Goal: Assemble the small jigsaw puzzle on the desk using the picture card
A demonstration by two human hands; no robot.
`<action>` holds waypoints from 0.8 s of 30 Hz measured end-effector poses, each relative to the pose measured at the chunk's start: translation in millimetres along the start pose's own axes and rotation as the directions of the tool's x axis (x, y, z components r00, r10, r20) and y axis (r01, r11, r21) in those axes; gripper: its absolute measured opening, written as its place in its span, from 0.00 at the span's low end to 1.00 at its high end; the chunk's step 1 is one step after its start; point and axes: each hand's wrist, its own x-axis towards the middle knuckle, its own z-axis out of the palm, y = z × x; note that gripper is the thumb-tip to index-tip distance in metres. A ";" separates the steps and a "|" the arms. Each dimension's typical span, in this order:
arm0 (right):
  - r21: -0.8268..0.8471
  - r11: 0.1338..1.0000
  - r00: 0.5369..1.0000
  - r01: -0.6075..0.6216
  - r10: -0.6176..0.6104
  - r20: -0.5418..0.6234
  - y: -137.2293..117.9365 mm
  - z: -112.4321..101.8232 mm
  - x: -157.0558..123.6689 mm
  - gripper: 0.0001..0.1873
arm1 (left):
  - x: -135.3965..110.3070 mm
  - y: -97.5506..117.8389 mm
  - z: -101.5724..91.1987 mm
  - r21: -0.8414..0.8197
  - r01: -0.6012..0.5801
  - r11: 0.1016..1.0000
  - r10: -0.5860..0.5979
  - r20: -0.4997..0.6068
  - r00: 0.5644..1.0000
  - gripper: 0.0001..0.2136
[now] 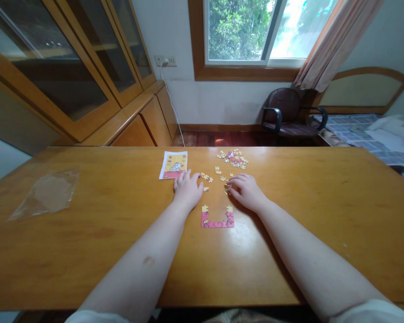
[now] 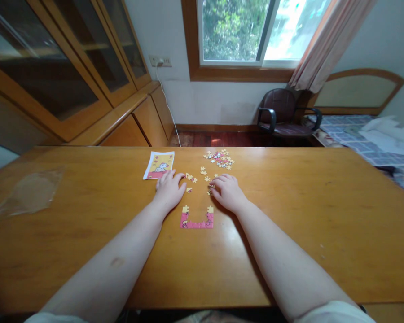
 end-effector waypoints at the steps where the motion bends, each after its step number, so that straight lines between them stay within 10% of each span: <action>1: 0.000 1.000 1.000 -0.001 0.001 -0.002 -0.4 -0.3 0.1 0.08 | -0.6 0.8 -1.6 0.007 0.001 1.000 -0.001 -0.024 1.000 0.19; 24: 0.011 1.000 1.000 0.011 -0.010 -0.014 2.4 1.2 0.3 0.08 | 1.4 -6.2 -14.5 0.076 0.070 0.995 -0.068 -0.032 0.997 0.12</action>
